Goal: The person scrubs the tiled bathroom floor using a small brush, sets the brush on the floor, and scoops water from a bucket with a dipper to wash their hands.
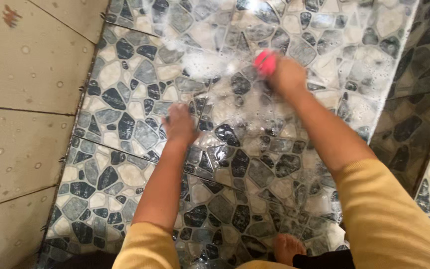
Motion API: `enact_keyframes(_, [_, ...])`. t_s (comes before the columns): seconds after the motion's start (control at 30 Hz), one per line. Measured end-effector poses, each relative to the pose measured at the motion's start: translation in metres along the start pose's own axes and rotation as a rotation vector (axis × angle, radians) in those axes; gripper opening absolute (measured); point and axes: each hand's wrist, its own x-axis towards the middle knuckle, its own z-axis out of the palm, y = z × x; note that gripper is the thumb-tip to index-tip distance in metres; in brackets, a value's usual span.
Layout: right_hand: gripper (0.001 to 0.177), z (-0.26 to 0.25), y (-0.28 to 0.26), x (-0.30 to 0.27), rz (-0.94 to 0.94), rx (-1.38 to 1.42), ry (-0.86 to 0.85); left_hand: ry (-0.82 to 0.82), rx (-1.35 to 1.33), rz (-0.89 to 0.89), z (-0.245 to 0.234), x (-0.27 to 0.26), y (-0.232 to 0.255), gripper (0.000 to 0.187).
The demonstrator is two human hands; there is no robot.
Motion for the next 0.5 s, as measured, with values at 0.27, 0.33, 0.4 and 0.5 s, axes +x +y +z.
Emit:
enact_keyframes(0.27, [0.037,0.061,-0.118,-0.067,-0.385,-0.040,-0.516,-0.222,0.091,-0.224,-0.007,-0.014,-0.013,0.140])
enact_keyframes(0.33, [0.027,0.070,-0.098,-0.022,-0.375,-0.052,-0.159,-0.220,0.101,-0.225,-0.007,-0.015,-0.012,0.139])
enact_keyframes(0.4, [0.018,0.053,-0.076,0.045,-0.215,0.021,-0.051,-0.203,0.108,-0.219,-0.008,-0.015,-0.014,0.138])
enact_keyframes(0.5, [0.033,0.028,-0.081,0.065,-0.072,-0.080,0.031,-0.295,0.073,-0.242,0.002,-0.011,-0.022,0.136])
